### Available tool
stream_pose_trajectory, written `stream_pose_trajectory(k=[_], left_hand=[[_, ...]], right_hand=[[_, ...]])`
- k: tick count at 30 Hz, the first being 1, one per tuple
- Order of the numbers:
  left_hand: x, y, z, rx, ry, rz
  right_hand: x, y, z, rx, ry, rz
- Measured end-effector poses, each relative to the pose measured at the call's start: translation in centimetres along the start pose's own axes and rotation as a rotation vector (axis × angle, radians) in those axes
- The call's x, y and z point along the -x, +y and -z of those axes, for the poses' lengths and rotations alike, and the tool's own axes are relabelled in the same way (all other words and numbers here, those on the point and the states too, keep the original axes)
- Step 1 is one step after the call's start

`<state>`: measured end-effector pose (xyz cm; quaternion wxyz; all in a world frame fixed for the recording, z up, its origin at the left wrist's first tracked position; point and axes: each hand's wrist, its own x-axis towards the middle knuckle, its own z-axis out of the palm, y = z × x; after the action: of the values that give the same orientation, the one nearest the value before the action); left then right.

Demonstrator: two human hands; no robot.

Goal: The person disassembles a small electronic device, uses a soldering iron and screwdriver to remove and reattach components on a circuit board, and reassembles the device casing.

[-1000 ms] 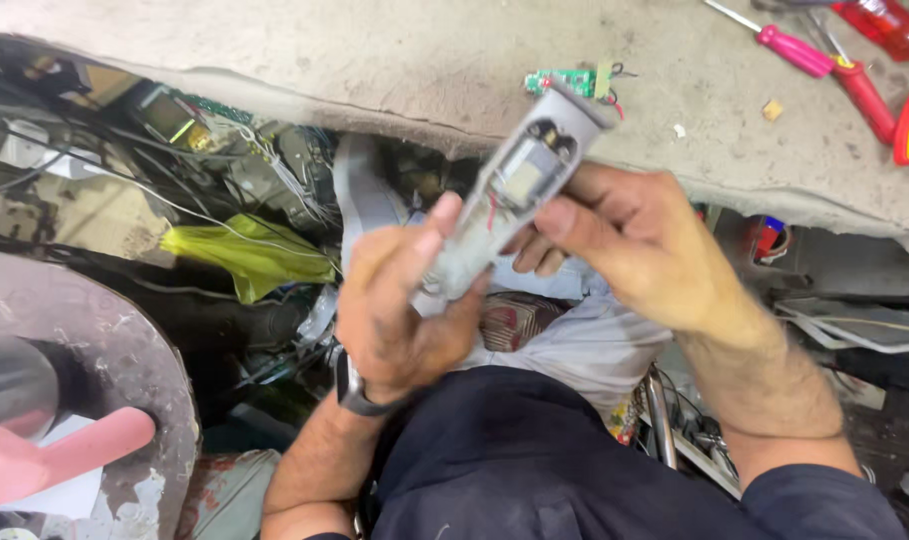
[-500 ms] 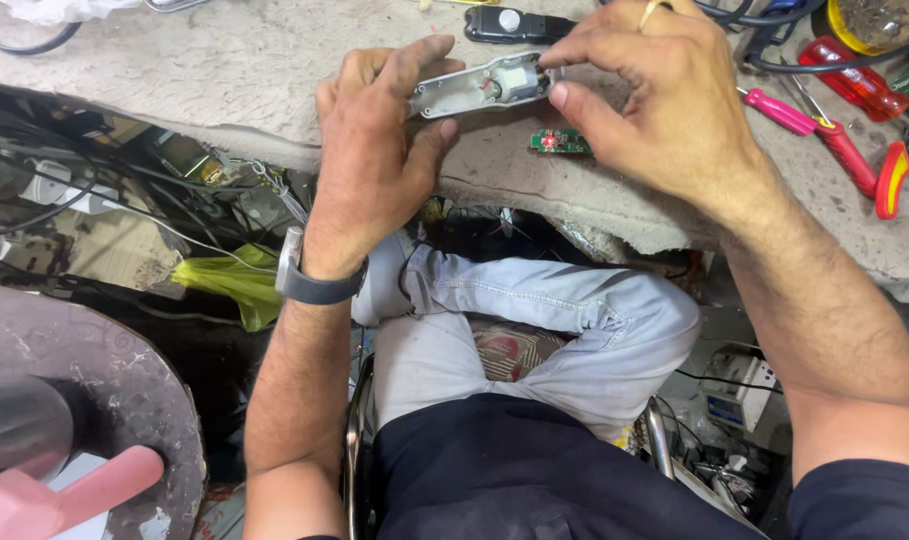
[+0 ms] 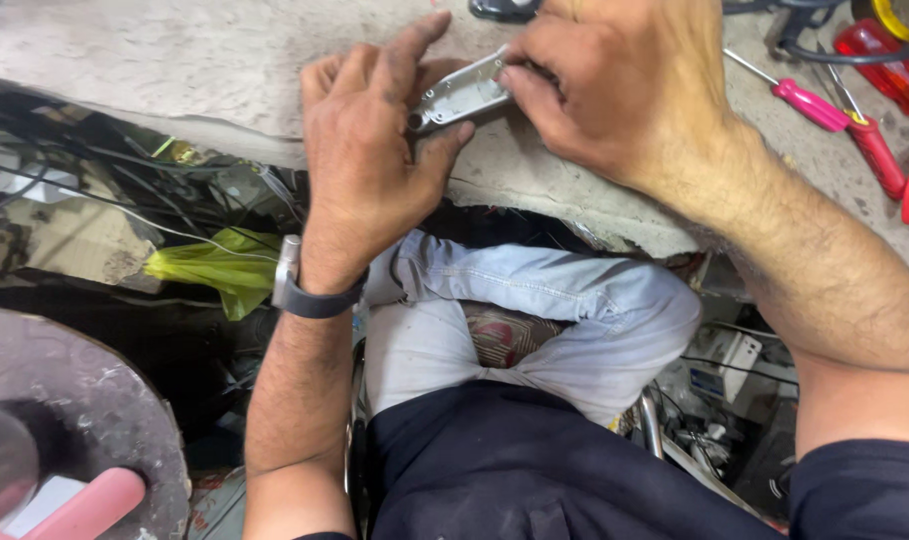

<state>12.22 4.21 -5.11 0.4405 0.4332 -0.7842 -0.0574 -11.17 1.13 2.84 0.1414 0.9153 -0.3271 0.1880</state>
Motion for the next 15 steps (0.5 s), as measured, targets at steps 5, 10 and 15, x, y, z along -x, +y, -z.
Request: stream_pose_trajectory(k=[5,10,15], left_hand=[[0.1,-0.3,0.0,0.002,0.007,-0.050],[0.3,-0.3,-0.2,-0.007,0.031,-0.058],[0.3,-0.5,-0.2,-0.042,0.039,-0.032]], right_hand=[[-0.2,0.0,-0.7,0.137,-0.015,0.072],[-1.2,-0.6,-0.4,0.137,-0.038,0.043],[-2.2,-1.5,0.6,0.253,-0.024,0.083]])
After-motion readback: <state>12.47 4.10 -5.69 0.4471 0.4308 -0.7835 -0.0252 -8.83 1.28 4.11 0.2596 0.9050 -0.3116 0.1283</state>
